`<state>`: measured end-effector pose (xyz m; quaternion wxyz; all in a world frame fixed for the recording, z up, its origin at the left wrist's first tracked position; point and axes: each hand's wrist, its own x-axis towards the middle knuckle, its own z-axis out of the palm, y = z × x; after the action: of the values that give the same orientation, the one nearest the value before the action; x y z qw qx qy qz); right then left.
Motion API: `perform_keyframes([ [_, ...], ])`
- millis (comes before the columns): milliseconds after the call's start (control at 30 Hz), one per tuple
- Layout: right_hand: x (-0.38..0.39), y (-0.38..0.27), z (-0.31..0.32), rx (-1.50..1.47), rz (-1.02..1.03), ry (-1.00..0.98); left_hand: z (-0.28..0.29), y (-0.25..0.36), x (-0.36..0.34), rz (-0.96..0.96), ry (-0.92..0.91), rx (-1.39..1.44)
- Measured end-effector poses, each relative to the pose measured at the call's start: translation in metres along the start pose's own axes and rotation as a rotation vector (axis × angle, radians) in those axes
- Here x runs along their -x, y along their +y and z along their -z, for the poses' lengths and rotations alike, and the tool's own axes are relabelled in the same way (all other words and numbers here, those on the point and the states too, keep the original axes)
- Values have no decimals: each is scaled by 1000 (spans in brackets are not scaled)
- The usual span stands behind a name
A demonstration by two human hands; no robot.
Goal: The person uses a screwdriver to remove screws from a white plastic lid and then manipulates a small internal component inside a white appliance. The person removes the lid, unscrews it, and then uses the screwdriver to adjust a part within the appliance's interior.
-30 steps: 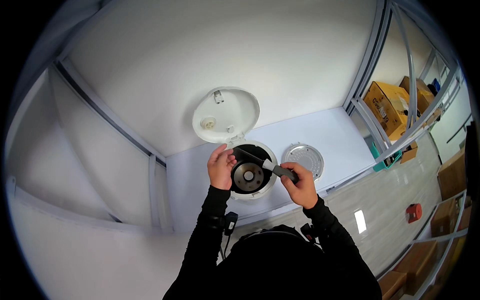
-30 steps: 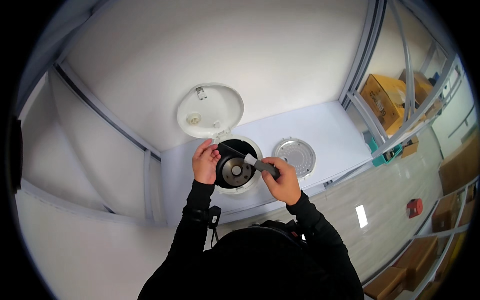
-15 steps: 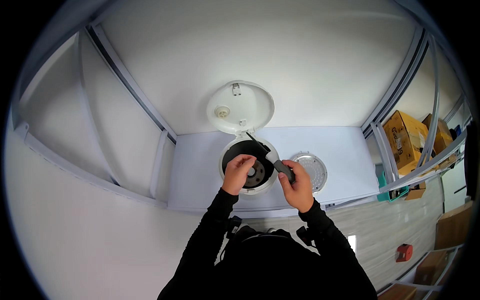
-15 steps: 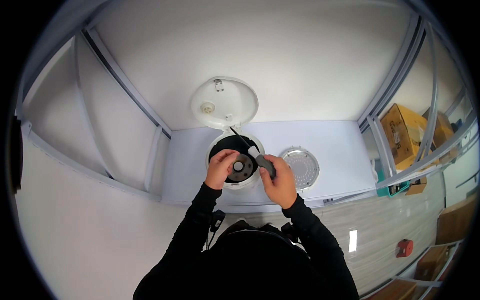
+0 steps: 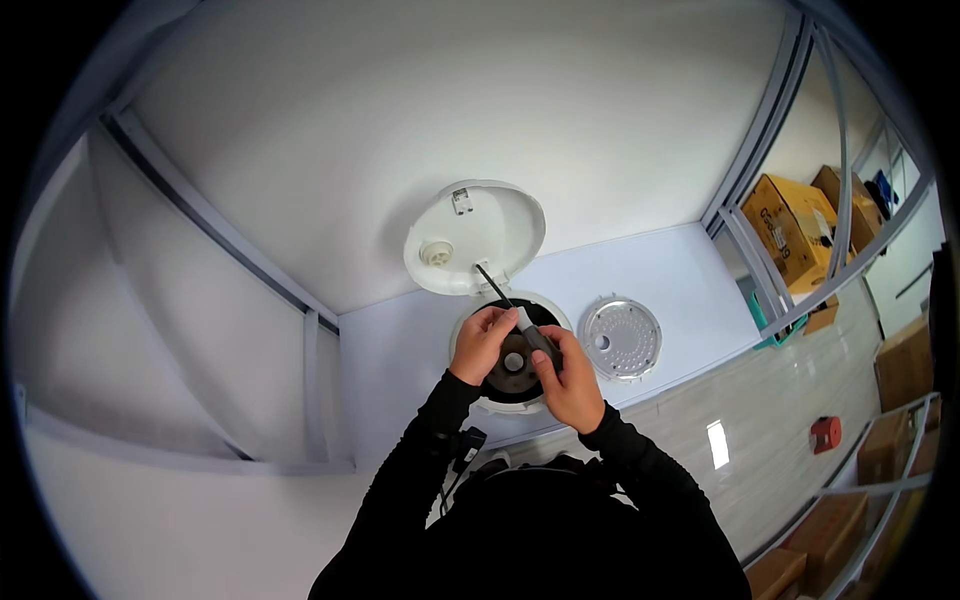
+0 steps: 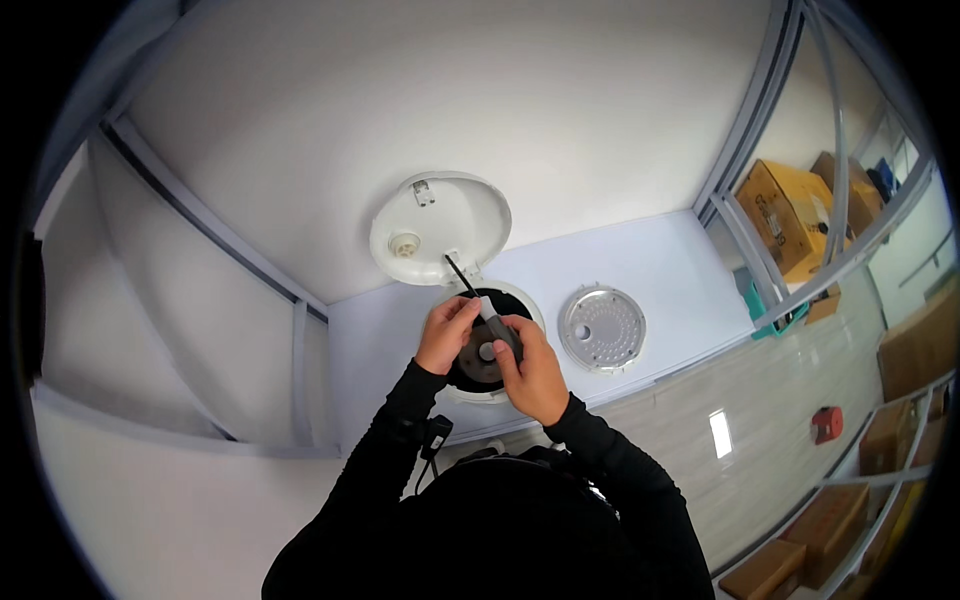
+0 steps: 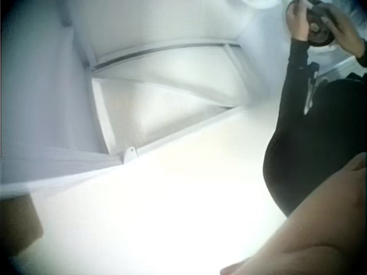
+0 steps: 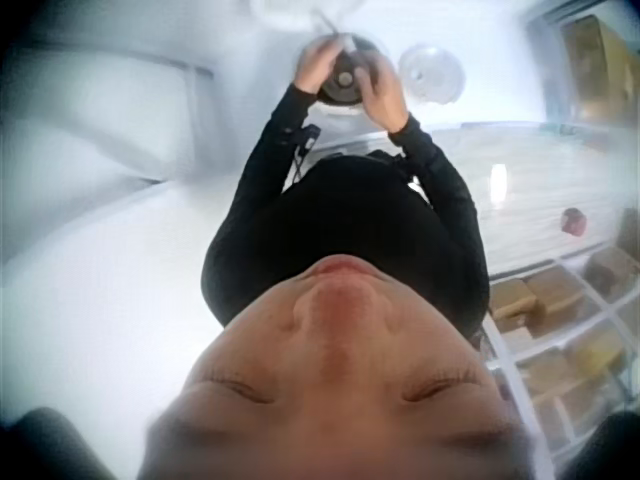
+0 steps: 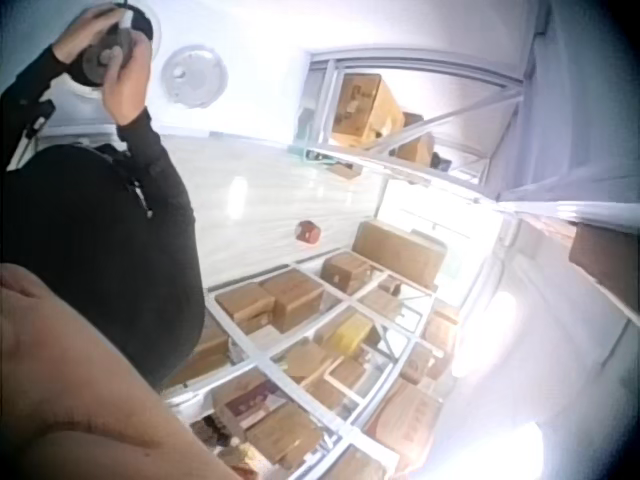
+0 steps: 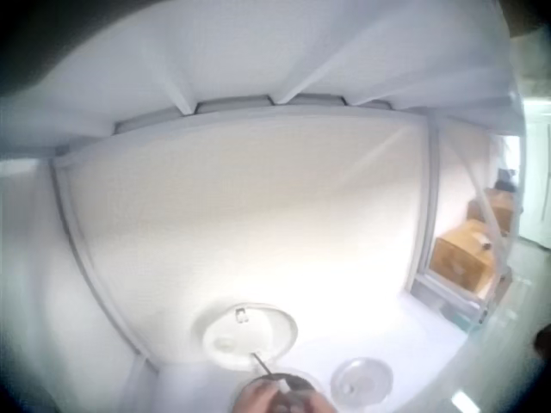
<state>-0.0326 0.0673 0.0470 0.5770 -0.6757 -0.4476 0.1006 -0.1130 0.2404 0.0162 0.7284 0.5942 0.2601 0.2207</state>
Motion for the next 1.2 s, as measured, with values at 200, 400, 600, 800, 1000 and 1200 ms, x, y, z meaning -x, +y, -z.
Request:
perform_keyframes([
  [200,9,-5,-20,-60,-179,91,16,-1,-8,-55,-156,-87],
  [400,17,-6,-34,-77,-213,163,25,0,-12,-55,-239,-118],
  [600,15,-11,-42,-89,-234,202,29,0,-15,-57,-239,-69],
  [800,12,-14,-46,-106,-281,218,31,-7,-19,-30,-234,-46],
  [1000,12,-16,-46,-223,-418,229,31,-9,-19,-23,-235,-7],
  [1200,7,-23,-41,-207,-398,190,29,-11,-18,-65,-215,19],
])
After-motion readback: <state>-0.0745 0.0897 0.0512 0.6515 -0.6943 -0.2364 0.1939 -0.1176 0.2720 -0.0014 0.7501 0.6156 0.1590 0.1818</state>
